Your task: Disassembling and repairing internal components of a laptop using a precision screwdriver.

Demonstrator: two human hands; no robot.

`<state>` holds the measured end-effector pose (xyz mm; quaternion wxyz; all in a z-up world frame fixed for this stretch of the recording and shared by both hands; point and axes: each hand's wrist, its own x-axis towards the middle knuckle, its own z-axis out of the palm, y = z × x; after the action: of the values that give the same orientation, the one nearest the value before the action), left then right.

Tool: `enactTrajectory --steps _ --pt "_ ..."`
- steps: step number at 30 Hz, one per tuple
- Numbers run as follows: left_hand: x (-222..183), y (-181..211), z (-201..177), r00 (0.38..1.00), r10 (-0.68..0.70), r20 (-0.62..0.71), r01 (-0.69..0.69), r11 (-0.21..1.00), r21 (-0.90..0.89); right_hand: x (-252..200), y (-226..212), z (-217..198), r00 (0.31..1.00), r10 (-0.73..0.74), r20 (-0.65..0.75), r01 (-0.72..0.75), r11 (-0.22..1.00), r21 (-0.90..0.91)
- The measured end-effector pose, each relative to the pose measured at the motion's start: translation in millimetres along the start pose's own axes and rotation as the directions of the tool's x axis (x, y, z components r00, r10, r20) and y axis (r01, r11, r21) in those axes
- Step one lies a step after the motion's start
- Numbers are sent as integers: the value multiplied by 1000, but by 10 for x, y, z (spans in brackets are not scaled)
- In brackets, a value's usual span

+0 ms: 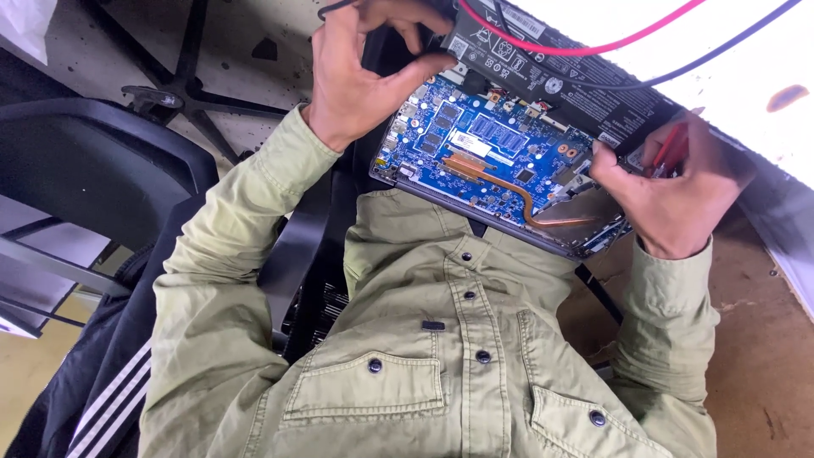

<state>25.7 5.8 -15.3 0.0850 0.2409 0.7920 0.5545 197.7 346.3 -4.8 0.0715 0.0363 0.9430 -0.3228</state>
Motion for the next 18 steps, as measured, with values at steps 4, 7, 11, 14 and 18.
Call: enactTrajectory --steps 4,7,11,14,18 --pt "-28 -18 10 1000 16 4 -16 1000 -8 23 -47 -52 999 24 36 -22 998 -57" --pt "-28 -49 1 998 50 26 -51 998 32 24 -51 -66 997 34 70 -29 998 -64" --pt "-37 -145 -14 979 151 137 -175 968 181 27 19 -17 988 74 132 -67 996 -54" --pt "-56 -176 39 964 184 194 -255 851 459 -30 49 -6 977 134 166 -118 987 -107" --pt "4 -82 12 946 19 325 -210 800 563 -114 19 -206 973 171 158 -150 979 -137"
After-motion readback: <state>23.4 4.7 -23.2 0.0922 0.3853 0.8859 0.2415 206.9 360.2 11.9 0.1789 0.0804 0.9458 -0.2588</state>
